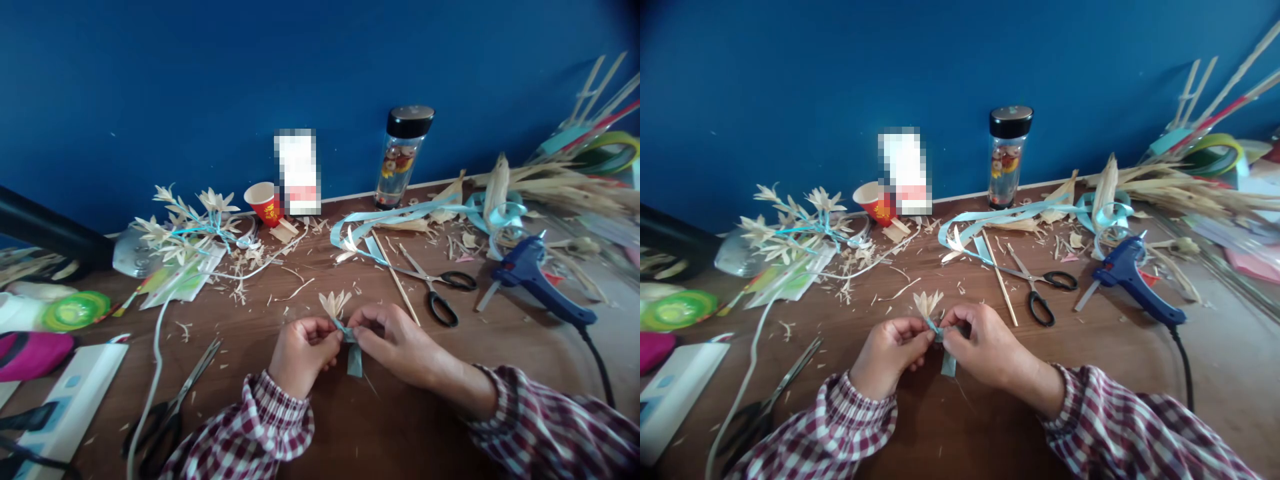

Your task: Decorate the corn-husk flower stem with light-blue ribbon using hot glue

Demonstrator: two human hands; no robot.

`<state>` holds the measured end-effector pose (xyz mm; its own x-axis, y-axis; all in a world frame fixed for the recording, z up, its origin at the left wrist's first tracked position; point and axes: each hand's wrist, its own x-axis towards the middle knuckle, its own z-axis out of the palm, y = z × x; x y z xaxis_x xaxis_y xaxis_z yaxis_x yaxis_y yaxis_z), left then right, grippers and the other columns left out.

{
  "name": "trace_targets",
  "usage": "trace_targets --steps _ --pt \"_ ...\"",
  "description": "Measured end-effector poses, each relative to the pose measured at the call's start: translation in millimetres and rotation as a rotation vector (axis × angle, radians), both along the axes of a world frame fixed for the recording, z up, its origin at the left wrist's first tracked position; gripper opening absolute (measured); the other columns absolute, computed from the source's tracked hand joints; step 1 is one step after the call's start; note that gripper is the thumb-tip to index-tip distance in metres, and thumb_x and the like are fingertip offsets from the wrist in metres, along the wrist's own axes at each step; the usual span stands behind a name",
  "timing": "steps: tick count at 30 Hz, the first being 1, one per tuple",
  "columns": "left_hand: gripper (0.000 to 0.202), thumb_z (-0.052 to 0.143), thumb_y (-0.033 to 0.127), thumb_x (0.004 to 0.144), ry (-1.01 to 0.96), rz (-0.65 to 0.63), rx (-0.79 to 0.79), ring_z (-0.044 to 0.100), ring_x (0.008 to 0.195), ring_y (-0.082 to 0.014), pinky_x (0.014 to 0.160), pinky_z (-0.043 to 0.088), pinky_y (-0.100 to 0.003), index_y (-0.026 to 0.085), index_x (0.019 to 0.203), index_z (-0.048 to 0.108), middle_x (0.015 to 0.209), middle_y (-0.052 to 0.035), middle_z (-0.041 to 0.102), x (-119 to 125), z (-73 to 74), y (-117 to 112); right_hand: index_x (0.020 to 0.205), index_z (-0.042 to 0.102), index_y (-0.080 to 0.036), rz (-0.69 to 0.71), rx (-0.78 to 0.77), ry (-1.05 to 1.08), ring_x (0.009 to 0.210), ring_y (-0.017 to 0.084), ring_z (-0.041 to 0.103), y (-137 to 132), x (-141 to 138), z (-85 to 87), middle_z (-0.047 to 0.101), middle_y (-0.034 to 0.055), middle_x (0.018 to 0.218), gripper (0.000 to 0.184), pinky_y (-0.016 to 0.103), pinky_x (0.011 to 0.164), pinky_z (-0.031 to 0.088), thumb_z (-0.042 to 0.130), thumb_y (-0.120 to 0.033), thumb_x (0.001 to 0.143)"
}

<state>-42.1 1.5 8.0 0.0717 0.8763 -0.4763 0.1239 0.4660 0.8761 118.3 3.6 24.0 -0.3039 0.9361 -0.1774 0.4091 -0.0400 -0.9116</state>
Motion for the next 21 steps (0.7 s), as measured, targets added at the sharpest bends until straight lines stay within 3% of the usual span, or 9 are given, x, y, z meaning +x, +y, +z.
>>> trace_targets --steps 12,21 --pt "0.008 0.065 0.019 0.057 0.000 0.036 0.024 0.045 0.035 -0.0057 0.036 0.035 -0.015 0.015 0.057 0.057 0.039 0.0059 0.051 3.7 1.5 -2.3 0.070 0.060 -0.017 0.003 0.186 -0.096 0.050 0.008 0.044 -5.9 -3.3 -10.8 0.054 -0.0042 0.058 0.013 0.018 0.046 0.031 0.048 -0.012 0.074" --pt "0.008 0.065 0.019 0.059 -0.038 0.063 0.065 0.043 0.035 -0.0052 0.035 0.034 -0.015 0.015 0.058 0.057 0.041 0.0063 0.049 1.4 -2.4 -2.9 0.074 0.056 -0.018 0.023 0.344 -0.229 0.071 0.016 0.054 -11.7 -8.1 -14.6 0.061 0.0018 0.072 0.006 0.026 0.064 0.039 0.057 -0.014 0.068"
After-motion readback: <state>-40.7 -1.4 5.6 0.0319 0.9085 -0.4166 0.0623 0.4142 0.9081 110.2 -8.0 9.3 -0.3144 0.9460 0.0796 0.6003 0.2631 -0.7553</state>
